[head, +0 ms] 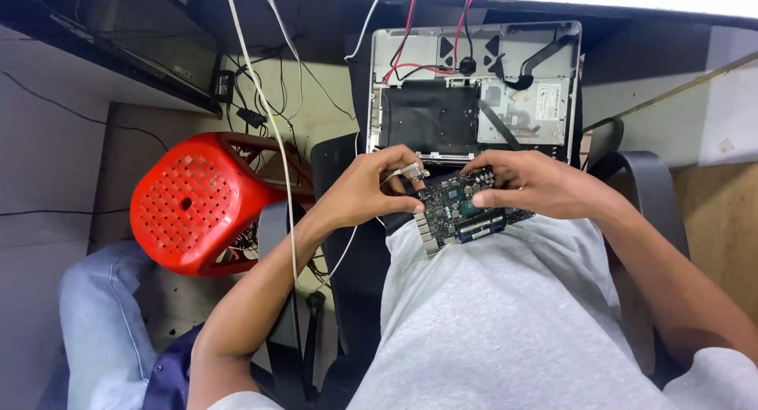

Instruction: The person uses a handheld green fan to blow air onto a circuit board, then picks up the board and connects a white cable to it. They hold the board and cable while looking at a computer screen.

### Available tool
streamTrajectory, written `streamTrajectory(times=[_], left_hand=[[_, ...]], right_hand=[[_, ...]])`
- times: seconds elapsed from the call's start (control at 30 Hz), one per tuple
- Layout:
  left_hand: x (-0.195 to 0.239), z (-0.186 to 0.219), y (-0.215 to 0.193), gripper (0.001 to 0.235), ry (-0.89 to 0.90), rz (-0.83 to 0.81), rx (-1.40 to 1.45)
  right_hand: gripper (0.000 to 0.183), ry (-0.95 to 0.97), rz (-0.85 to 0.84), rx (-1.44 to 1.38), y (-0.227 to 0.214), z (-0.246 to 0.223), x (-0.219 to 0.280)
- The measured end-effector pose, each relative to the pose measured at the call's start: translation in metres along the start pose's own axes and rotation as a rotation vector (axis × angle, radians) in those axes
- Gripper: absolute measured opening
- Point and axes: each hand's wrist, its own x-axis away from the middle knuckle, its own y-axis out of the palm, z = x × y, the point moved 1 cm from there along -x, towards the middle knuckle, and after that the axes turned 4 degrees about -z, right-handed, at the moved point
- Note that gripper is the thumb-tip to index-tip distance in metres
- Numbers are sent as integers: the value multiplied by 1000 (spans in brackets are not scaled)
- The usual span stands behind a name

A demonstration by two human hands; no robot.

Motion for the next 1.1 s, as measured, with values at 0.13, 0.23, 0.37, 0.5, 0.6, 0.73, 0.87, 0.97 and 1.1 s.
streamTrajectory(times=[0.13, 0.23, 0.37, 0.5, 0.6, 0.73, 0.87, 0.97, 1.1], left_hand=[[3, 5, 1, 43, 15, -13, 4], [1, 3, -1, 41, 25, -9, 2], [2, 3, 1, 30, 37, 12, -11], [2, 7, 2, 19, 81, 39, -74], [3, 7, 5, 20, 149, 53, -129], [5, 6, 7, 24, 225, 75, -201], [7, 8, 9, 26, 270, 94, -218], [6, 5, 10, 27, 280, 93, -211], [6, 6, 10, 27, 290, 108, -239]], right_hand=[[58, 5, -20, 59, 1, 10, 0], [61, 1, -27, 110, 1, 14, -3], [63, -12, -22, 128, 0, 15, -5], [61, 11, -13, 136, 1, 22, -8], [63, 13, -5, 114, 0, 21, -7], [67, 34, -2, 63, 1, 16, -7], [64, 22, 4, 56, -2, 24, -9], [63, 8, 0, 34, -2, 26, -9], [61, -4, 8, -1, -1, 26, -9]])
